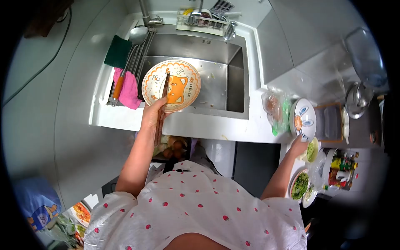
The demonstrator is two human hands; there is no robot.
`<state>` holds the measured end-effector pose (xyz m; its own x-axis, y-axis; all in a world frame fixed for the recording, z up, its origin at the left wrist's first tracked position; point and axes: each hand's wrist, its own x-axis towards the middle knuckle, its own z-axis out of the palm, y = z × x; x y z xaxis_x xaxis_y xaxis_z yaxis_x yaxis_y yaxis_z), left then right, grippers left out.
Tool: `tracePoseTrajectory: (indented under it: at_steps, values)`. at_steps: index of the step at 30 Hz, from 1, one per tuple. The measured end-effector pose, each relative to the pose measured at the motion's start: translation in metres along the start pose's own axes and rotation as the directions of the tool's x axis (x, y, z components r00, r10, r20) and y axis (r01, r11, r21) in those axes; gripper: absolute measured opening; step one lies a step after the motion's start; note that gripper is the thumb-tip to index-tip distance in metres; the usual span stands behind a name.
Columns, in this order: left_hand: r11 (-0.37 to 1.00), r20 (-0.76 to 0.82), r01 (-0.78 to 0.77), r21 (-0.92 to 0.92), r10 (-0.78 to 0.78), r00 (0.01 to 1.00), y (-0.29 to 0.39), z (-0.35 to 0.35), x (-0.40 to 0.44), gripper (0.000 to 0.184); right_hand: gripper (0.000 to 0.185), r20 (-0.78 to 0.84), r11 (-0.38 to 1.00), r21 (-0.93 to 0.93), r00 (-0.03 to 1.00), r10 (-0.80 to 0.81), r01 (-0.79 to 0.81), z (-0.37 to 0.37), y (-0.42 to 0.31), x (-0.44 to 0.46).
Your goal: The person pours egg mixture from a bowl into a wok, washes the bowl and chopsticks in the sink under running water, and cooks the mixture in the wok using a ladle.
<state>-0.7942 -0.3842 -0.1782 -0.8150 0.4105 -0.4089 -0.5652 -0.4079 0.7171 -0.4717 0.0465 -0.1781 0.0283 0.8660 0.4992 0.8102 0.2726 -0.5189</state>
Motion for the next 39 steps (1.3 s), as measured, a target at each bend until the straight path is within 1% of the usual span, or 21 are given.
tracePoseTrajectory:
  at_steps: [2,3,4,5,6,7,8,10,12,14,15,18,22,25,26,29,30,33,36,37,39]
  values:
    - [1.0,-0.049,-0.009,0.001,0.009,0.999,0.002,0.007,0.005,0.045,0.038,-0.028,0.962,0.007,0.962,-0.273,0.273,-0.005,-0.053,-0.025]
    - [1.0,-0.074,-0.01,0.007,0.01,0.997,0.003,0.01,0.008,0.045,0.037,-0.046,0.861,0.09,0.866,-0.498,0.5,0.017,-0.065,-0.033]
    - [1.0,-0.081,-0.026,-0.011,0.025,0.996,0.0,0.009,0.016,0.044,0.036,0.071,0.82,0.231,0.831,-0.552,0.525,0.019,-0.114,-0.05]
    - [0.999,-0.09,-0.036,-0.015,0.034,0.995,-0.001,0.011,0.023,0.043,0.035,0.189,0.793,0.404,0.806,-0.56,0.456,0.016,-0.169,-0.07]
    - [0.999,-0.1,-0.047,-0.018,0.045,0.994,-0.002,0.015,0.029,0.042,0.036,0.206,0.708,0.495,0.723,-0.659,0.504,0.033,-0.2,-0.082]
    - [0.998,-0.111,-0.059,-0.022,0.056,0.992,-0.002,0.017,0.036,0.042,0.036,0.216,0.595,0.603,0.609,-0.763,0.532,0.047,-0.235,-0.092]
    - [0.999,-0.127,-0.043,-0.03,0.039,0.991,-0.004,0.018,0.045,0.046,0.037,0.118,0.394,0.704,0.45,-0.885,0.591,0.063,-0.271,-0.1]
    - [0.998,-0.179,-0.065,-0.01,0.062,0.982,0.0,0.032,0.054,0.05,0.036,0.107,0.254,0.719,0.258,-0.96,0.647,0.089,-0.333,-0.121]
    - [0.998,-0.194,-0.065,-0.008,0.062,0.979,0.002,0.044,0.068,0.058,0.036,0.012,0.091,0.751,0.123,-0.992,0.654,0.131,-0.387,-0.143]
    - [0.993,-0.22,-0.114,-0.038,0.103,0.97,-0.004,0.051,0.088,0.056,0.036,-0.072,0.015,0.789,0.116,-0.991,0.614,0.161,-0.428,-0.16]
    - [0.991,-0.238,-0.119,-0.055,0.103,0.966,-0.005,0.053,0.098,0.056,0.036,-0.074,0.009,0.785,0.107,-0.992,0.62,0.176,-0.447,-0.167]
    - [0.993,-0.25,-0.049,-0.11,0.021,0.968,0.002,0.066,0.12,0.055,0.036,-0.092,-0.02,0.756,0.077,-0.993,0.655,0.212,-0.496,-0.18]
    - [0.975,-0.251,-0.146,-0.169,0.1,0.963,0.002,0.076,0.152,0.052,0.037,-0.188,-0.114,0.672,0.02,-0.982,0.731,0.251,-0.543,-0.193]
    - [0.996,-0.31,-0.077,-0.054,0.057,0.949,0.005,0.079,0.17,0.052,0.03,-0.298,-0.196,0.633,0.002,-0.954,0.749,0.279,-0.565,-0.204]
    - [0.994,-0.304,-0.085,-0.067,0.061,0.951,0.002,0.077,0.178,0.052,0.028,-0.343,-0.225,0.615,-0.001,-0.939,0.756,0.286,-0.568,-0.207]
    - [0.996,-0.287,-0.078,-0.053,0.06,0.956,-0.004,0.076,0.191,0.053,0.017,-0.271,-0.201,0.567,-0.049,-0.961,0.799,0.287,-0.574,-0.205]
    - [0.994,-0.286,-0.084,-0.07,0.06,0.956,-0.005,0.076,0.195,0.053,0.013,-0.321,-0.195,0.588,0.005,-0.947,0.785,0.29,-0.573,-0.205]
    - [0.988,-0.295,-0.1,-0.12,0.061,0.953,-0.014,0.076,0.202,0.054,0.014,-0.183,-0.151,0.627,-0.043,-0.982,0.764,0.297,-0.559,-0.191]
    - [0.977,-0.301,-0.118,-0.178,0.06,0.952,-0.026,0.066,0.212,0.055,0.013,-0.329,-0.191,0.771,0.123,-0.936,0.608,0.297,-0.535,-0.18]
    - [0.975,-0.31,-0.114,-0.191,0.051,0.949,-0.028,0.064,0.213,0.056,0.015,-0.126,-0.03,0.803,0.12,-0.985,0.595,0.289,-0.519,-0.177]
    - [0.967,-0.32,-0.11,-0.228,0.032,0.947,-0.036,0.057,0.221,0.06,0.019,0.283,0.288,0.77,0.1,-0.954,0.569,0.274,-0.483,-0.173]
